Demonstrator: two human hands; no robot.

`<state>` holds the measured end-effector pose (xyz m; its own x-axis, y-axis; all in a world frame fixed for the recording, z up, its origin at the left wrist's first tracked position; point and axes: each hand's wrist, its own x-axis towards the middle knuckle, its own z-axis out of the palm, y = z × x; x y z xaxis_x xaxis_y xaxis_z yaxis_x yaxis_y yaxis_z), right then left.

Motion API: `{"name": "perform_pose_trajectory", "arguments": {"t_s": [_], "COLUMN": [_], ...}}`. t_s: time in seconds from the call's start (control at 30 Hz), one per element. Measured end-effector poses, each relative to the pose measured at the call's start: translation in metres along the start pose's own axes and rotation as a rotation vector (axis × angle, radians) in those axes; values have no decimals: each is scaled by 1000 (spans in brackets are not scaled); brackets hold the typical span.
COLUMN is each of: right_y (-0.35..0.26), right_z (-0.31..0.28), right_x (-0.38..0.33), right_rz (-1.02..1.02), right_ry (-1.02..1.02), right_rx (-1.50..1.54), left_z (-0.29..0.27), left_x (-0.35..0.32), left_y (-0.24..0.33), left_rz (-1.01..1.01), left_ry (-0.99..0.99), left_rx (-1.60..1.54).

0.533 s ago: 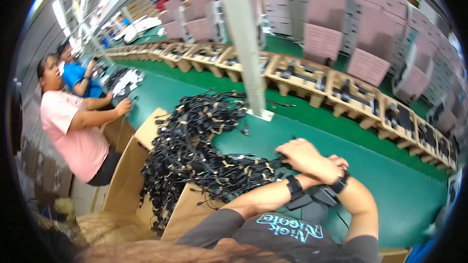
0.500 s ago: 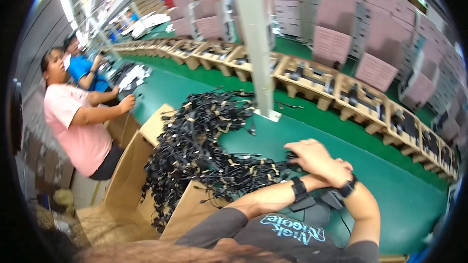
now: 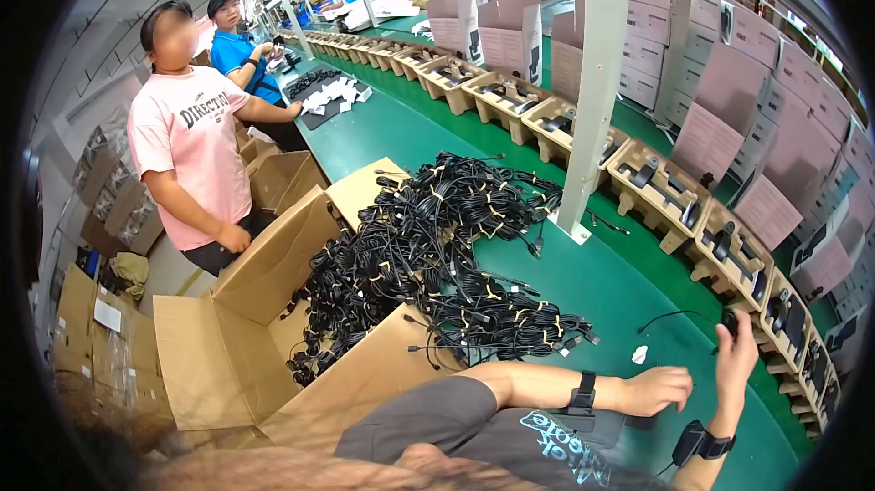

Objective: The person picks up a black pad from a box, places it on the table, and unties a cable. They then insert the cable into a stand, place the pad on top, and set the assembled unit into a cardboard tray.

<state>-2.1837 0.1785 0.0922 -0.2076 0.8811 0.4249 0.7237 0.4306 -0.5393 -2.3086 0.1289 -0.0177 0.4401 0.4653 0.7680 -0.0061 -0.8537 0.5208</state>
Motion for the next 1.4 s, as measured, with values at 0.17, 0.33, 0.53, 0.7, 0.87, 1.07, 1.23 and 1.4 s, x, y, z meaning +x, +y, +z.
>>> {"name": "perform_pose_trajectory", "arguments": {"t_s": [0.17, 0.33, 0.53, 0.7, 0.87, 1.07, 1.23, 1.4], "right_y": [22, 2, 16, 33, 6, 9, 97, 148], "right_z": [-11, 7, 14, 38, 53, 39, 62, 80], "right_x": [-22, -40, -24, -26, -26, -15, -3, -9], "right_rz": [-196, 151, 185, 110, -306, -1012, -734, -476], "right_ry": [69, -120, 85, -190, 160, -155, -456, -498], "right_rx": [-58, 695, 856, 687, 43, -246, -277, -98], "left_z": [-50, -51, -37, -34, -31, -53, -64, -72], "left_x": [27, 13, -1, 2, -3, -1, -6, -12], "left_y": [21, -20, -37, -35, -32, -32, -36, -41], "left_rz": [-197, -632, -737, -586, -688, -958, -890, -878], "left_ry": [465, 119, 185, 135, 185, -141, -208, -144], "left_rx": [267, -433, -788, -703, -1142, -896, -946, -604]}}
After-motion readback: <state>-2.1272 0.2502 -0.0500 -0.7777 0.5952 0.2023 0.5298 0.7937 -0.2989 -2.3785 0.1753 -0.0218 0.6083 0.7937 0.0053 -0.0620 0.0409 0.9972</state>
